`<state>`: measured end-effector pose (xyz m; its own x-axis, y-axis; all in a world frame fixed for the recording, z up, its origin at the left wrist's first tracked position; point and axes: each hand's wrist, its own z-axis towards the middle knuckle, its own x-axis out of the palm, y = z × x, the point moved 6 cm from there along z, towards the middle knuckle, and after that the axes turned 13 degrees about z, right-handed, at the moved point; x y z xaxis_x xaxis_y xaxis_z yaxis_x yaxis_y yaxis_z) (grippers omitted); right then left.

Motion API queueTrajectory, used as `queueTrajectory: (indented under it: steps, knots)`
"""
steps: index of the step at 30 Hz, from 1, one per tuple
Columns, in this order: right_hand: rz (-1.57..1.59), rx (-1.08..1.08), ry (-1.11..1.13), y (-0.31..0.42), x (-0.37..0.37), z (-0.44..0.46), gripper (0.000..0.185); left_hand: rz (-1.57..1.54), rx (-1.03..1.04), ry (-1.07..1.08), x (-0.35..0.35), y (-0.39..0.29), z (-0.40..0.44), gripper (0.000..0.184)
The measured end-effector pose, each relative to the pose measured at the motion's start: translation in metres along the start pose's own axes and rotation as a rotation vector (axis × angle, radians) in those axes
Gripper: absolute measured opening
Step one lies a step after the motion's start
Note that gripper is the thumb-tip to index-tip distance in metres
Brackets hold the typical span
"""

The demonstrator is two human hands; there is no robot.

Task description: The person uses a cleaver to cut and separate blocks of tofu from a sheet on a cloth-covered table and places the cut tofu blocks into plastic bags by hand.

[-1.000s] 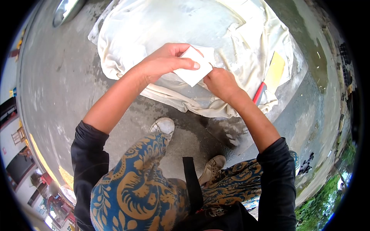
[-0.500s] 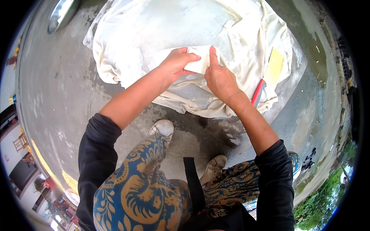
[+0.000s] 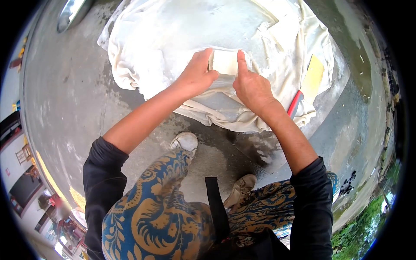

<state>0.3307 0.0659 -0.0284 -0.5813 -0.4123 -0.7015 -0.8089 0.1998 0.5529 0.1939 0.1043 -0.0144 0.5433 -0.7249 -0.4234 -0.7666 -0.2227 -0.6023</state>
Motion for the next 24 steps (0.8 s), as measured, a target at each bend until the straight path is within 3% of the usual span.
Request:
queueTrajectory:
  steps: [2, 3, 5, 6, 8, 10, 12, 13, 15, 20, 22, 24]
  knots:
    - [-0.027, -0.106, -0.036, 0.001, -0.001, 0.001, 0.059, 0.522, 0.371, -0.298, -0.007, 0.001, -0.011, 0.059]
    - [-0.024, -0.116, -0.034, 0.000, 0.001, 0.000, 0.059, 0.525, 0.363, -0.304, -0.010, 0.002, -0.020, 0.059]
    - [0.024, -0.352, -0.074, 0.010, -0.007, -0.004, 0.039, 0.986, 0.388, -0.234, -0.008, -0.007, -0.034, 0.053]
    - [0.019, -0.365, -0.086, 0.012, -0.014, -0.006, 0.039, 0.993, 0.389, -0.252, -0.011, -0.010, -0.038, 0.053]
    - [0.212, -0.512, -0.177, 0.022, -0.037, -0.018, 0.022, 1.051, 0.401, -0.159, -0.007, -0.009, -0.045, 0.045]
    - [0.244, -0.436, -0.178, 0.002, -0.050, -0.013, 0.017, 1.044, 0.470, -0.232, -0.008, -0.007, -0.056, 0.040]
    - [0.173, -0.204, -0.097, -0.034, -0.058, -0.003, 0.015, 0.987, 0.708, -0.452, -0.013, -0.022, -0.080, 0.042]
    - [0.170, -0.213, -0.100, -0.046, -0.063, 0.002, 0.015, 0.991, 0.706, -0.462, -0.014, -0.025, -0.090, 0.042]
    - [-0.077, -0.018, 0.161, -0.085, -0.044, 0.008, 0.021, 0.715, 0.639, -0.352, -0.017, -0.031, -0.112, 0.042]
    - [-0.174, -0.024, 0.275, -0.108, -0.031, 0.013, 0.039, 0.423, 0.493, -0.168, -0.016, -0.014, -0.151, 0.039]
    - [-0.274, -0.050, 0.344, -0.107, -0.028, 0.017, 0.048, 0.114, 0.183, 0.061, -0.002, 0.016, -0.159, 0.041]
    - [-0.301, -0.042, 0.395, -0.105, -0.024, 0.024, 0.049, -0.003, 0.068, 0.103, 0.005, 0.030, -0.178, 0.041]
